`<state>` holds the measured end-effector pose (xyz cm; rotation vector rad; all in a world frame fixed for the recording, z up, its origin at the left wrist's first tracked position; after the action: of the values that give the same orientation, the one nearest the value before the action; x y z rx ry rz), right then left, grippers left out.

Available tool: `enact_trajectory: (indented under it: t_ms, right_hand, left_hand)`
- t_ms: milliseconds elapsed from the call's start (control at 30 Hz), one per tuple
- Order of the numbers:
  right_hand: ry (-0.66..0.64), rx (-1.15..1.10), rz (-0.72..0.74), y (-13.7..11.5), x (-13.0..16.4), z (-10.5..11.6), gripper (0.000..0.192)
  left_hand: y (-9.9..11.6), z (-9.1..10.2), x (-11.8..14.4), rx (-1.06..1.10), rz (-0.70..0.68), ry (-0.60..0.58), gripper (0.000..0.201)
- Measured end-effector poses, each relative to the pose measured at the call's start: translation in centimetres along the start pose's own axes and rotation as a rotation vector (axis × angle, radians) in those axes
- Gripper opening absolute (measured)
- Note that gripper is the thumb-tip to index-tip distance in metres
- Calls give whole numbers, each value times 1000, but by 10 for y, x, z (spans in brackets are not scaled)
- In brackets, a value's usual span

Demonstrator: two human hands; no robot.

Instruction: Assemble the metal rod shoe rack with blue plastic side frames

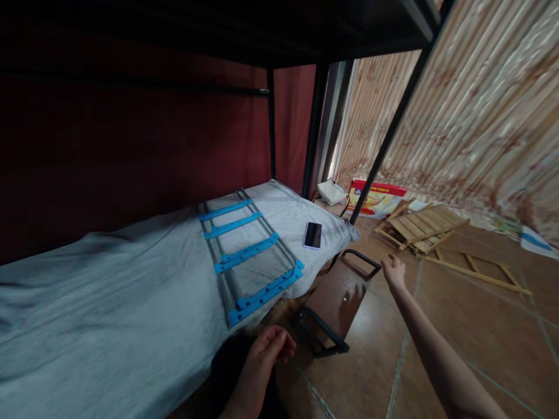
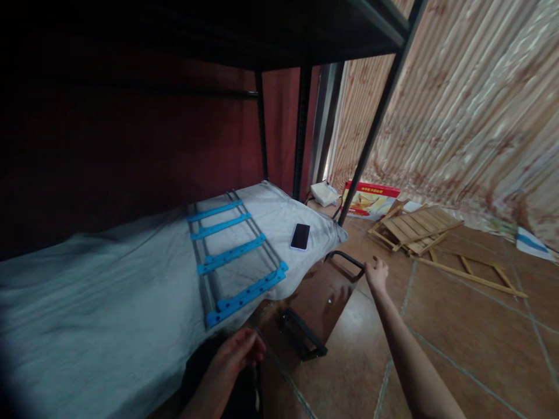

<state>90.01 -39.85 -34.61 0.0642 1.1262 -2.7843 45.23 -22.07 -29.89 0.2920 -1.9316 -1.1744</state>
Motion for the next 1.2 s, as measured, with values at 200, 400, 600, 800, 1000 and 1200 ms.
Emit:
enact_trajectory:
  t_ms: [200,400,600,800,1000,1200]
  right_hand:
    - [7,-431,135,-29,53,6,50]
    - [-343,-779,115,-96,139,-28,30]
    - [-577,-940,134,-159,228,-73,36]
    - [-738,-922,190,-208,316,-94,39]
    - [-745,-850,321,-223,343,-101,40]
    - [-490,-557,552,-217,292,-115,32]
  left_hand:
    - [38,99,17,1,-257,283,35]
    - [24,158,46,18,-287,486,29]
    - [14,205,84,36,-285,556,37]
    - [16,281,134,7,-305,721,29]
    - [10,340,157,23,-308,851,39]
    - [13,336,121,-45,-281,705,44]
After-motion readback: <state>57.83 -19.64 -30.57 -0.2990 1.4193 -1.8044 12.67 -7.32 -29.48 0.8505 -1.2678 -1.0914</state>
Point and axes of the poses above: each hand's wrist, its own x-axis away from the middle knuckle, its own z-axis out of the back of the hand, y = z × x, the point moved 3 cm from there along -x, towards the middle knuckle, and after that the axes turned 5 degrees about -x, right-handed, at the moved point
